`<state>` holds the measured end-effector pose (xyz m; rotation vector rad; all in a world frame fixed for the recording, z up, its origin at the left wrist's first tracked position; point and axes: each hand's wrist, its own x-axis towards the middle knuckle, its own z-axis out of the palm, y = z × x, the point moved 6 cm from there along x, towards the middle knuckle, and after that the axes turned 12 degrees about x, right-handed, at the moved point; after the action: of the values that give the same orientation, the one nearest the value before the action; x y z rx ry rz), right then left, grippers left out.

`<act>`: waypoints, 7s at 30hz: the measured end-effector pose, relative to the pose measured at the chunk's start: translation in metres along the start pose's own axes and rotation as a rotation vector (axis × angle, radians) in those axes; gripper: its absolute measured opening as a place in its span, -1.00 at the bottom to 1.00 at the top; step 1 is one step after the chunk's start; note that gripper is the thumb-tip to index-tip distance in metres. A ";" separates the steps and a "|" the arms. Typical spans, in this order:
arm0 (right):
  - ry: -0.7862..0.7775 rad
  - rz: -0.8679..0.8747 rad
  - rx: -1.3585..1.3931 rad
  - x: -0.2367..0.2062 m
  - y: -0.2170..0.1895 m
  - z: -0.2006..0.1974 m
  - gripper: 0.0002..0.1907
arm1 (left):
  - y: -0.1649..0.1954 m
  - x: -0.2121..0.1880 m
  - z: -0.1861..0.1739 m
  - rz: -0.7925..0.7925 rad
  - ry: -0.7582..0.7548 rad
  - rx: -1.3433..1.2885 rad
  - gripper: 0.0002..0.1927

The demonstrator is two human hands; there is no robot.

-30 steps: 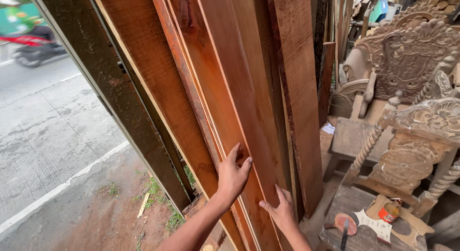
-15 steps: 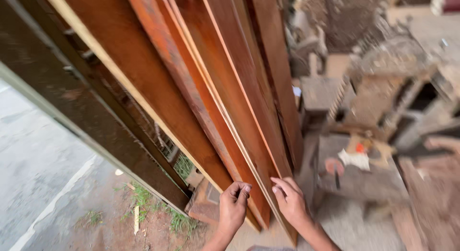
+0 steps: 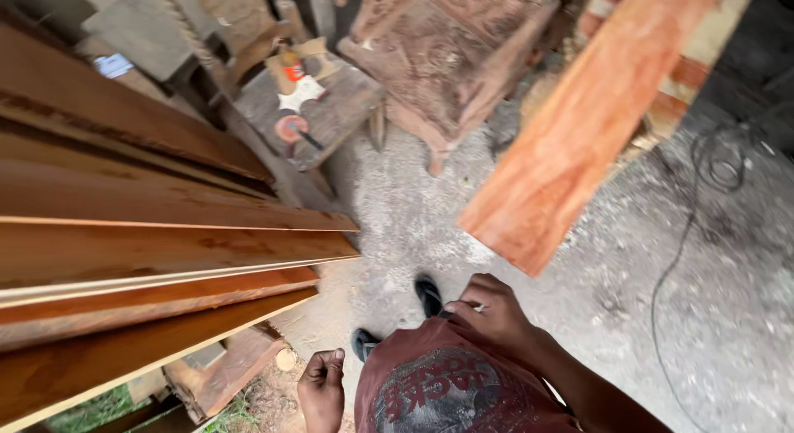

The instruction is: The person holds a can of wood stain in one hand and uses a small brush with the other hand to apply stain along the surface of long wooden planks resting on supports. The person occasionally repositions the planks and continues brushing stain across the wood surfaces.

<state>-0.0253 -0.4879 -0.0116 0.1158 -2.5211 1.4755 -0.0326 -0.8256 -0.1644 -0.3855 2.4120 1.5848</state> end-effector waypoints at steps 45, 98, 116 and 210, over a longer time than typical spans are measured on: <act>0.895 0.691 -0.363 -0.290 0.315 -0.716 -0.65 | 0.499 -0.076 0.883 0.859 -0.846 -0.010 -0.87; 0.431 0.879 0.796 0.572 0.904 -1.247 -0.28 | 0.772 0.302 1.174 0.255 0.484 0.928 -0.76; 0.236 1.117 0.588 0.549 0.985 -1.273 -0.63 | 0.766 0.257 1.207 0.062 0.651 0.886 -0.83; -0.478 -0.090 -0.255 0.508 0.813 -1.108 -0.63 | 0.724 0.216 1.262 0.426 0.536 0.079 0.19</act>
<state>-0.5008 0.8968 -0.0649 0.5945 -3.0016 1.1877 -0.4231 0.5909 -0.1040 -0.3279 3.1254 1.7092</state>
